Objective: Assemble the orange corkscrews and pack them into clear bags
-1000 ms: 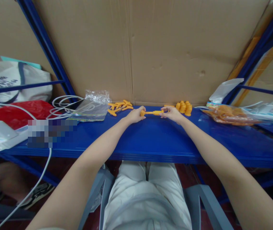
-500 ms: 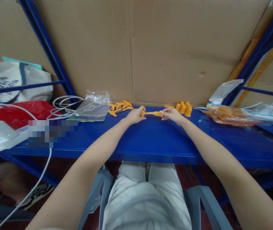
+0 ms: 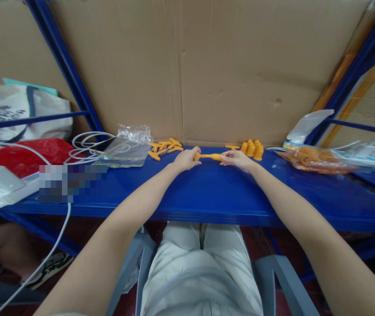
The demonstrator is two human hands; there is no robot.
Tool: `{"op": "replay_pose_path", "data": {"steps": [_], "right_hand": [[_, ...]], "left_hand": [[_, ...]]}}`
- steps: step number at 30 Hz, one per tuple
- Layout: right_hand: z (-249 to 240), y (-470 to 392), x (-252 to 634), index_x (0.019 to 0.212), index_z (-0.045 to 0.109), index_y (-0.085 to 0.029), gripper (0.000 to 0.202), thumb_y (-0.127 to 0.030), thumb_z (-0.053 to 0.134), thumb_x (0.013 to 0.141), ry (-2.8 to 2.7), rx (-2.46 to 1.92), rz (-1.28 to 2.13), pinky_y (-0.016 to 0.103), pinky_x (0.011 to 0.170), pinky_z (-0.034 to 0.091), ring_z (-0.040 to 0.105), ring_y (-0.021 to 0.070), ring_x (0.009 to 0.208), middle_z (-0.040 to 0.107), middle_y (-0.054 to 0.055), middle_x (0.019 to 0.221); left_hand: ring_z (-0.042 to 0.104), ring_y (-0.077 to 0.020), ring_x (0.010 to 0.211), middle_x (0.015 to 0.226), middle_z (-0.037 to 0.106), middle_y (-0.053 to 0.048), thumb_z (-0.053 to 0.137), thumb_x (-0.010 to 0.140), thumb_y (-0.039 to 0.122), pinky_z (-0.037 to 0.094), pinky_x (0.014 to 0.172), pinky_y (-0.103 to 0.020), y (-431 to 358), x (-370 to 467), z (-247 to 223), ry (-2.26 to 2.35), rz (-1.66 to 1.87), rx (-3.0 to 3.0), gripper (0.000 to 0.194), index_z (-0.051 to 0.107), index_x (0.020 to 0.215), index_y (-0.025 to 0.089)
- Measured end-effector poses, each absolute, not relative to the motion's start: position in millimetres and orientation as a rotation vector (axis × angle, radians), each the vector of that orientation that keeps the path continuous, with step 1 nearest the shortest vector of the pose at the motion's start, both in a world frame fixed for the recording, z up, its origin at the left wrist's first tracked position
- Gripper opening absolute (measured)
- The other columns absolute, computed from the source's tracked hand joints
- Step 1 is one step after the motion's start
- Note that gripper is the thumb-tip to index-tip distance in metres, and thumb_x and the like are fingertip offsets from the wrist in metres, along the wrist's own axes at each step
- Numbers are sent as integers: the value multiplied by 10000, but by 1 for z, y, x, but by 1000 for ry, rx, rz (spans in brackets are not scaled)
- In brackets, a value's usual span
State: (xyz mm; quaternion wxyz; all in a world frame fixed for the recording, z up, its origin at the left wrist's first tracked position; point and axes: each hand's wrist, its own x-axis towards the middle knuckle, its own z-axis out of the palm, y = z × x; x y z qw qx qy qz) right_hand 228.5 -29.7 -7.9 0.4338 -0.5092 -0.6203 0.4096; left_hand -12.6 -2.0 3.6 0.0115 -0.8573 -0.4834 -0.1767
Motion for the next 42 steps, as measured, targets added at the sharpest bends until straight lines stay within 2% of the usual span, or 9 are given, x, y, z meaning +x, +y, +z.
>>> {"op": "replay_pose_path", "data": {"steps": [5, 8, 13, 17, 21, 24, 29, 36, 42], "right_hand": [[-5, -31, 230, 759, 611, -190, 361, -532, 712, 821, -1507, -1298, 1030, 325, 680, 612, 709, 182, 636, 719, 88, 717], [-4, -31, 229, 717, 564, -205, 414, -589, 653, 845, -1510, -1311, 1021, 312, 619, 591, 676, 176, 571, 694, 90, 658], [-1, -35, 224, 808, 568, -184, 340, -501, 583, 930, -1502, -1306, 1062, 273, 614, 544, 652, 142, 537, 690, 80, 661], [1, -39, 224, 872, 543, -203, 258, -398, 710, 865, -1507, -1235, 1131, 269, 637, 541, 660, 136, 564, 707, 52, 694], [2, -40, 225, 794, 521, -210, 299, -446, 687, 874, -1532, -1229, 1146, 287, 640, 542, 658, 145, 568, 713, 67, 696], [2, -40, 225, 765, 521, -202, 351, -508, 598, 919, -1575, -1307, 1095, 255, 533, 483, 609, 130, 492, 717, 88, 685], [4, -40, 222, 777, 479, -201, 350, -487, 503, 979, -1567, -1389, 1024, 199, 376, 311, 481, 75, 366, 696, 59, 617], [3, -40, 225, 919, 505, -204, 252, -372, 690, 883, -1602, -1292, 1029, 182, 388, 358, 506, 76, 404, 720, 28, 672], [4, -40, 223, 839, 517, -187, 238, -383, 563, 966, -1644, -1323, 981, 172, 383, 348, 496, 64, 380, 722, 54, 652]], "left_hand": [[675, -259, 1013, 1061, 718, -80, 711, 833, 279, 472, 821, -311, -2, -11, 2, -1443, -530, -2662, 420, 531, 1206, 207], [679, -265, 993, 1044, 719, -87, 719, 825, 276, 471, 805, -313, -2, -11, 2, -1437, -552, -2674, 418, 541, 1195, 198], [680, -252, 932, 962, 718, -58, 745, 797, 284, 468, 762, -300, 2, -12, 1, -1482, -626, -2686, 413, 554, 1157, 212], [676, -246, 895, 919, 714, -53, 759, 781, 281, 468, 750, -299, 5, -13, -1, -1503, -671, -2697, 416, 560, 1140, 210], [678, -245, 891, 927, 714, -52, 760, 773, 271, 470, 754, -301, 6, -13, -2, -1446, -695, -2714, 404, 563, 1121, 210], [679, -243, 874, 908, 714, -49, 751, 776, 270, 469, 741, -298, 7, -13, -3, -1418, -697, -2717, 389, 562, 1110, 208], [677, -230, 856, 878, 710, -32, 751, 773, 265, 464, 730, -289, 9, -14, -4, -1419, -709, -2728, 379, 568, 1102, 218], [665, -221, 819, 839, 699, -21, 764, 760, 267, 452, 697, -279, 9, -15, -3, -1454, -759, -2732, 372, 571, 1075, 217], [661, -221, 822, 843, 699, -27, 754, 772, 261, 452, 704, -282, 8, -15, -5, -1445, -745, -2729, 369, 569, 1088, 208]]}}
